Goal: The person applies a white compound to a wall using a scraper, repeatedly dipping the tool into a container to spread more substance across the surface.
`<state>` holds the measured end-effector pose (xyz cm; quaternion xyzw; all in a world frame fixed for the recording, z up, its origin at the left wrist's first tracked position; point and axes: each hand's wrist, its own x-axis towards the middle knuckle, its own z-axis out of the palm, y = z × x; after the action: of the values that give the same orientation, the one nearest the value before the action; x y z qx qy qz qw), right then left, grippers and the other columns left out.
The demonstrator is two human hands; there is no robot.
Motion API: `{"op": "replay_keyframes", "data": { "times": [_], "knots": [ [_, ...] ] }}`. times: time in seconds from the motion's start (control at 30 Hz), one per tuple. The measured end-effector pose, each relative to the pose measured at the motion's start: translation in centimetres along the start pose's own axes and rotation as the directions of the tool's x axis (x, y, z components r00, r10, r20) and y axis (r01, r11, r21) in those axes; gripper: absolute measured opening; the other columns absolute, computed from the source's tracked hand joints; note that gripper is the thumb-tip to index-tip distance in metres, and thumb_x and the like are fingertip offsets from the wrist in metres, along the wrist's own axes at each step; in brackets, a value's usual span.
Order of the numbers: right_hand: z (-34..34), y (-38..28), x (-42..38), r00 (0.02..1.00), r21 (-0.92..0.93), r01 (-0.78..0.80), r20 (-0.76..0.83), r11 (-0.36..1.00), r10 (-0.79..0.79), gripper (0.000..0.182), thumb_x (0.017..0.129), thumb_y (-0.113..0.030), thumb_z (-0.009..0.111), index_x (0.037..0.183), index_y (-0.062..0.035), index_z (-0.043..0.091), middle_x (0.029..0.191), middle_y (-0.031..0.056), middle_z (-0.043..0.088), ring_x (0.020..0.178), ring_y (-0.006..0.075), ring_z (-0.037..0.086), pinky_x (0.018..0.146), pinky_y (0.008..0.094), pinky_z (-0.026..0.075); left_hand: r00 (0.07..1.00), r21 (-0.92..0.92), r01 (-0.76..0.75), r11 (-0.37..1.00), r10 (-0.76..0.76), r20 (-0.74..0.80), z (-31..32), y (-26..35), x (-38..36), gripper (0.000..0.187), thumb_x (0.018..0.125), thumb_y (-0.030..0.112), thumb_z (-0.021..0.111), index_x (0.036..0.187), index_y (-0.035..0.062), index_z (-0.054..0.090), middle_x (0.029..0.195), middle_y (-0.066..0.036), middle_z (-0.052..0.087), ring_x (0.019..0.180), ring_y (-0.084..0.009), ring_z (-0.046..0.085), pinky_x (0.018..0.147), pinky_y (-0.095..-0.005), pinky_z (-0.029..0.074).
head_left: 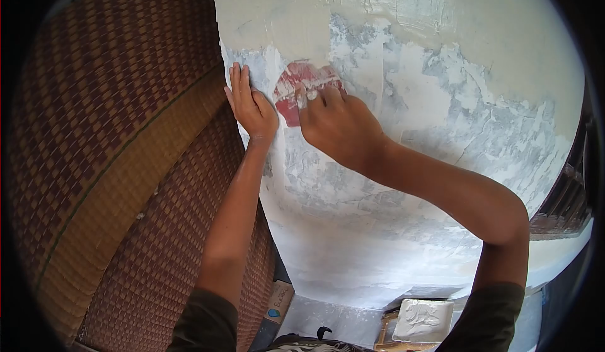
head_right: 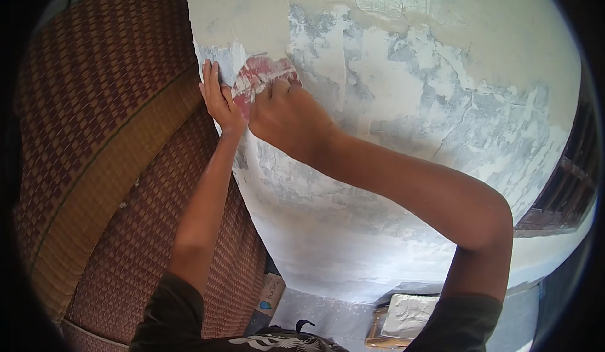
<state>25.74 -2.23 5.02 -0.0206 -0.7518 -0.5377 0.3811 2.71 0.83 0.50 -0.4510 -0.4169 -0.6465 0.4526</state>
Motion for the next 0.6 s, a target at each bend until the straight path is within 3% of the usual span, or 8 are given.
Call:
{"op": "replay_keyframes", "data": {
  "times": [0.1,0.2,0.27,0.3,0.33,0.47,0.53,0.6],
  "knots": [
    [0.9,4.0,3.6,0.990,-0.137,-0.112,-0.098,0.984,0.099,0.009,0.064,-0.007,0.073,0.063,-0.0080,0.064,0.062,0.0041,0.057,0.062,0.0153,0.057,0.050,0.0258,0.044,1.000,0.027,-0.011,1.000,0.012,-0.013,0.1,0.0,-0.1,0.052,0.090,0.000,0.036,0.139,-0.0007,0.052,0.153,-0.016,0.044,0.145,-0.0338,0.036,0.118,-0.0587,0.017],
    [2.9,4.7,3.5,0.990,-0.154,-0.114,-0.095,0.982,0.100,0.010,0.065,-0.008,0.074,0.063,-0.0077,0.064,0.063,0.0039,0.058,0.062,0.0157,0.057,0.050,0.0268,0.043,1.000,0.038,-0.009,0.999,0.010,-0.015,0.2,0.0,0.0,0.051,0.091,0.001,0.036,0.140,0.0011,0.051,0.153,-0.015,0.044,0.145,-0.0332,0.036,0.119,-0.0570,0.017],
    [3.8,3.1,1.7,0.998,-0.169,-0.032,0.054,0.985,0.041,0.009,0.066,-0.010,0.074,0.063,-0.0076,0.066,0.063,0.0042,0.059,0.063,0.0161,0.057,0.049,0.0276,0.042,1.000,0.042,-0.008,0.999,0.009,-0.017,0.1,0.0,-0.1,0.050,0.093,0.003,0.035,0.141,0.0029,0.050,0.153,-0.014,0.045,0.145,-0.0323,0.037,0.119,-0.0555,0.018],
    [2.8,1.7,0.5,0.999,-0.137,-0.010,0.045,0.990,0.017,0.009,0.061,-0.003,0.072,0.063,-0.0066,0.064,0.064,0.0055,0.059,0.065,0.0163,0.057,0.051,0.0253,0.047,1.000,0.035,-0.005,0.999,0.005,-0.009,0.1,0.1,-0.1,0.051,0.091,0.001,0.035,0.140,0.0008,0.051,0.153,-0.016,0.044,0.145,-0.0337,0.036,0.119,-0.0570,0.017],
    [2.8,0.1,-0.8,0.990,-0.085,0.013,0.138,0.996,-0.001,0.009,0.062,-0.003,0.072,0.063,-0.0065,0.064,0.064,0.0059,0.059,0.064,0.0163,0.055,0.050,0.0252,0.047,1.000,0.027,-0.001,1.000,0.001,-0.002,0.1,0.1,0.0,0.052,0.090,0.000,0.036,0.139,-0.0014,0.051,0.153,-0.018,0.043,0.146,-0.0351,0.035,0.119,-0.0585,0.016],
    [0.7,-1.7,-0.9,0.983,0.023,0.036,0.178,0.999,-0.040,0.009,0.060,-0.002,0.071,0.063,-0.0060,0.064,0.064,0.0066,0.059,0.065,0.0173,0.057,0.050,0.0260,0.048,1.000,0.024,0.001,1.000,-0.001,-0.003,0.1,0.1,0.0,0.052,0.090,-0.001,0.036,0.140,-0.0016,0.051,0.153,-0.018,0.043,0.146,-0.0353,0.035,0.119,-0.0587,0.016],
    [1.2,0.8,1.9,1.000,-0.067,-0.012,-0.015,0.998,0.011,0.007,0.063,-0.010,0.073,0.062,-0.0087,0.066,0.061,0.0041,0.057,0.062,0.0165,0.055,0.049,0.0274,0.041,1.000,0.008,0.001,1.000,-0.001,0.000,0.0,0.2,0.0,0.052,0.090,-0.001,0.036,0.140,-0.0017,0.051,0.153,-0.018,0.043,0.146,-0.0357,0.035,0.119,-0.0589,0.016],
    [2.4,3.4,4.6,0.996,-0.121,-0.072,-0.064,0.990,0.065,0.006,0.064,-0.009,0.073,0.063,-0.0070,0.067,0.061,0.0044,0.057,0.064,0.0161,0.057,0.049,0.0277,0.041,1.000,0.013,-0.002,1.000,0.002,0.000,0.1,0.1,-0.1,0.052,0.090,-0.001,0.036,0.139,-0.0017,0.051,0.153,-0.018,0.043,0.145,-0.0359,0.035,0.119,-0.0590,0.016]
  ]
}}
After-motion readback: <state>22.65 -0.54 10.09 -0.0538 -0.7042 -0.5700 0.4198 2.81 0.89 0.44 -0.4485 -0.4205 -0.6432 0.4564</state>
